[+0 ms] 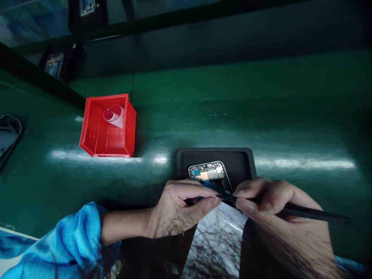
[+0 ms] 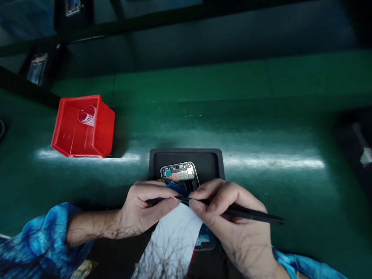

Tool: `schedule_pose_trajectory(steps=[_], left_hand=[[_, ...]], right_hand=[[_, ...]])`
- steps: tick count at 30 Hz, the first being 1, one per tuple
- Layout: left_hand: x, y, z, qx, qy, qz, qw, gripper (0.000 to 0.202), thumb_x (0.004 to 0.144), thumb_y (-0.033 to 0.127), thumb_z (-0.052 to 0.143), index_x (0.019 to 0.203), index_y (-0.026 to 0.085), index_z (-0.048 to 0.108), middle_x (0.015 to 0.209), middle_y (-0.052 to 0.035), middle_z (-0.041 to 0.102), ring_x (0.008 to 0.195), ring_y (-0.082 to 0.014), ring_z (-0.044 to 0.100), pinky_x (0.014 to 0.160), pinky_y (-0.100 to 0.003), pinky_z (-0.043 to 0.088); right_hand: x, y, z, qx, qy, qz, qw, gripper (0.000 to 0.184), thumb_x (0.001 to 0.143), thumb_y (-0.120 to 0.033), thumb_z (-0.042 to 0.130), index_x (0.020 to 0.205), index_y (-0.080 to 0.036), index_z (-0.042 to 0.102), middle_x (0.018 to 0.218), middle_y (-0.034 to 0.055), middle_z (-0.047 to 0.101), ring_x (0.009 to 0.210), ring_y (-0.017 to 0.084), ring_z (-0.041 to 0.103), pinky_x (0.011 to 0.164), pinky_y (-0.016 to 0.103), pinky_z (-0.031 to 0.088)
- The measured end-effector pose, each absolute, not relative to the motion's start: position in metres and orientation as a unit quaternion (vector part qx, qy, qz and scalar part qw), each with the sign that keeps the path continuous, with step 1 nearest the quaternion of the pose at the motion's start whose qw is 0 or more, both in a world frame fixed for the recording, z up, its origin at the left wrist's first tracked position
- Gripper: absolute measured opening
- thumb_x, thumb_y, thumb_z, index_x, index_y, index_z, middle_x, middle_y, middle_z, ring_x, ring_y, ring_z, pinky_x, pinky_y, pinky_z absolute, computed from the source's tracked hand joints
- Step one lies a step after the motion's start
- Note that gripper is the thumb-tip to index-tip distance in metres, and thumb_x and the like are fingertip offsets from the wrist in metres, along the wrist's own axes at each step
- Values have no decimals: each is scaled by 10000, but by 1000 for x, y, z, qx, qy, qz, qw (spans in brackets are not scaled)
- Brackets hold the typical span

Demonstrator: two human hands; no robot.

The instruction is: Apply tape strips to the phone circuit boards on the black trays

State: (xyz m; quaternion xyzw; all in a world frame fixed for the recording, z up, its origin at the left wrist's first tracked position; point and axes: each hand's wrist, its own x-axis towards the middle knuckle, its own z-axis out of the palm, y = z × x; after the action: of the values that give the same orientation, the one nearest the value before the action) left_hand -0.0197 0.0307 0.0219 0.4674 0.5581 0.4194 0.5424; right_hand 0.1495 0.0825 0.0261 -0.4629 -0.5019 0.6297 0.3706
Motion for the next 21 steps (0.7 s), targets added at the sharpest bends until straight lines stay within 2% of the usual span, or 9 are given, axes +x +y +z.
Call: schedule_pose_trajectory(steps=[6, 13, 17, 21], left_hand=[[-21, 28, 22, 460, 547, 430, 552, 132, 742, 200, 599, 806, 129, 690, 633, -22, 615, 511, -45, 454, 456, -142, 352], [-21, 32, 26, 456, 539, 433, 560, 133, 742, 157, 584, 812, 110, 687, 690, -51, 658, 548, -59, 514, 487, -142, 391], [-19, 32, 25, 491, 534, 447, 524, 119, 731, 145, 587, 774, 91, 684, 650, -67, 659, 542, -81, 539, 494, -166, 413], [-16, 25, 17, 559, 502, 445, 487, 155, 713, 117, 590, 833, 90, 684, 609, -59, 621, 507, -76, 520, 475, -172, 396]], right_hand=[[150, 81, 27, -455, -503, 633, 373, 243, 597, -108, 691, 578, -277, 517, 678, -65, 618, 689, 128, 591, 604, 238, 531], [150, 79, 31, -430, -550, 618, 361, 263, 590, -56, 660, 578, -289, 538, 704, -52, 626, 663, 164, 597, 584, 305, 529], [152, 83, 29, -442, -530, 621, 373, 250, 593, -76, 677, 587, -276, 528, 703, -52, 621, 684, 147, 598, 614, 282, 527], [151, 109, 26, -489, -511, 595, 380, 227, 591, -135, 711, 561, -240, 512, 676, -53, 625, 651, 102, 588, 613, 229, 492]])
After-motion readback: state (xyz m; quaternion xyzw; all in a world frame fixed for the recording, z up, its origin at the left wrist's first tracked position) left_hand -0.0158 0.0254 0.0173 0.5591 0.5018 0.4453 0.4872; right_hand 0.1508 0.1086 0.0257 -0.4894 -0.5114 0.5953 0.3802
